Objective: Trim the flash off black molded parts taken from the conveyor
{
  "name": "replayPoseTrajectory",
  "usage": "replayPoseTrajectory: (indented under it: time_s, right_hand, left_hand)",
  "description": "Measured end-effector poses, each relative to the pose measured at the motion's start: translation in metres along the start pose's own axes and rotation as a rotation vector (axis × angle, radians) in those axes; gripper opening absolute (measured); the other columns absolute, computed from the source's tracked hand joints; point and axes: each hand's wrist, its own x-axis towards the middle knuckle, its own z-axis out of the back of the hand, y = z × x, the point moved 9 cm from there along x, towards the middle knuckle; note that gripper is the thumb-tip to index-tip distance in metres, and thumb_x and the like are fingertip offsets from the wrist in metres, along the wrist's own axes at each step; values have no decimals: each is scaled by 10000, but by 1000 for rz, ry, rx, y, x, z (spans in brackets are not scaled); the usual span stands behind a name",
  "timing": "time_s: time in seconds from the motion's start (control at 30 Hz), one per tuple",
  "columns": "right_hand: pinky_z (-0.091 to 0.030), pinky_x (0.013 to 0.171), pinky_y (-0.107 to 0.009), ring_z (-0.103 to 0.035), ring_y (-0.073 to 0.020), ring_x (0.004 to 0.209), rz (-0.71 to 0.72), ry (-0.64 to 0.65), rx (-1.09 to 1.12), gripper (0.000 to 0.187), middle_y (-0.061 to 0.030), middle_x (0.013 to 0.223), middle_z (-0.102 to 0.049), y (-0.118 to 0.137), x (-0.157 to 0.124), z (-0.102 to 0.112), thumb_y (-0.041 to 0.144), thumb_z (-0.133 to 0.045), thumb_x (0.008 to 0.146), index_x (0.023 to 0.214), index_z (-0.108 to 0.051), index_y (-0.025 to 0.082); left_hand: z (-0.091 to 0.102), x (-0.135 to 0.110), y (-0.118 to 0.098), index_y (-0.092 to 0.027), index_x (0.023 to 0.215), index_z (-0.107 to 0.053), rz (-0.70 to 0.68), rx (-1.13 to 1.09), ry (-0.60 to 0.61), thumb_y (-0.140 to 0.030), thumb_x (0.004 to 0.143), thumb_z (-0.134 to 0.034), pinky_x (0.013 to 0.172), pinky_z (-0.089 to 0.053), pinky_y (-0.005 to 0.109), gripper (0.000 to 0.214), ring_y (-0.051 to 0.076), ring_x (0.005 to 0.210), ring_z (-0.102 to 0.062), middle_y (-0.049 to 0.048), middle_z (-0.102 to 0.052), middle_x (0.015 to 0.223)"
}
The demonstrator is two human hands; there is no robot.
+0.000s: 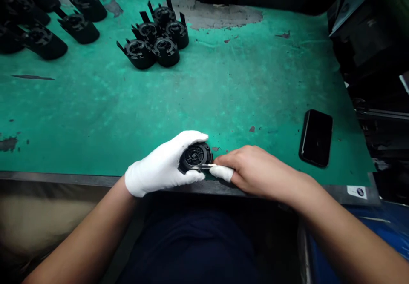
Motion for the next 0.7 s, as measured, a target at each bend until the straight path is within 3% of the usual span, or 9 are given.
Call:
replayPoseTrajectory:
  time_s: [0.07, 0.17, 0.23, 0.3, 0.4, 0.6, 0.7]
  right_hand:
    - [-461, 661, -250, -659, -174, 780, -114, -85, 264, 308, -15, 934, -730, -5, -9, -12, 409, -443, 996, 1059, -715, 280]
    - [-388, 531, -228, -523, -122, 606, -325, -135, 853, 334, -5, 773, -608, -3, -24, -69, 468, -432, 1000, 1080, -644, 223]
    - [-302, 462, -203, -389, -81, 515, -404, -93, 1261, 305, 39, 697, -492, 16, -24, -115, 471, -455, 991, 1081, -581, 208]
    - [-240, 428, -186, -303, -61, 478, -426, -94, 1534, 256, 69, 675, -427, 34, -19, -141, 449, -460, 989, 1071, -531, 217]
    - [-197, 406, -174, -257, -52, 455, -394, -127, 1659, 193, 87, 657, -395, 45, -9, -147, 410, -465, 986, 1050, -499, 231]
    - [-194, 392, -177, -239, -54, 446, -293, -127, 1633, 213, 93, 618, -385, 39, -10, -131, 433, -456, 996, 1004, -510, 227]
    - [-214, 394, -183, -261, -55, 438, -265, -117, 1635, 187, 83, 622, -402, 47, -10, -126, 398, -463, 976, 962, -539, 227]
  left_hand:
    - [3, -12, 3, -239, 1428, -370, 89, 54, -191, -402, 738, -822, 1141, -444, 464, 841, 300, 1334, -507, 120, -508, 1421]
    - [5, -37, 5, -193, 1469, -304, 236, 164, -469, -416, 732, -831, 1165, -402, 502, 932, 326, 1377, -449, 170, -465, 1445]
    - [2, -46, 4, -195, 1474, -300, 284, 204, -529, -381, 748, -821, 1159, -409, 501, 913, 320, 1371, -455, 170, -462, 1440]
    - [0, -47, 5, -206, 1461, -328, 311, 214, -531, -380, 757, -816, 1146, -426, 498, 873, 311, 1346, -482, 158, -478, 1421]
    - [2, -43, 6, -204, 1434, -369, 341, 229, -523, -401, 756, -815, 1138, -434, 498, 836, 308, 1327, -501, 151, -489, 1406]
    - [4, -41, 6, -197, 1423, -388, 372, 234, -514, -402, 757, -811, 1137, -427, 508, 815, 304, 1315, -506, 147, -487, 1402]
    - [5, -40, 5, -188, 1420, -397, 358, 281, -512, -428, 756, -807, 1129, -430, 523, 816, 317, 1302, -516, 156, -499, 1386]
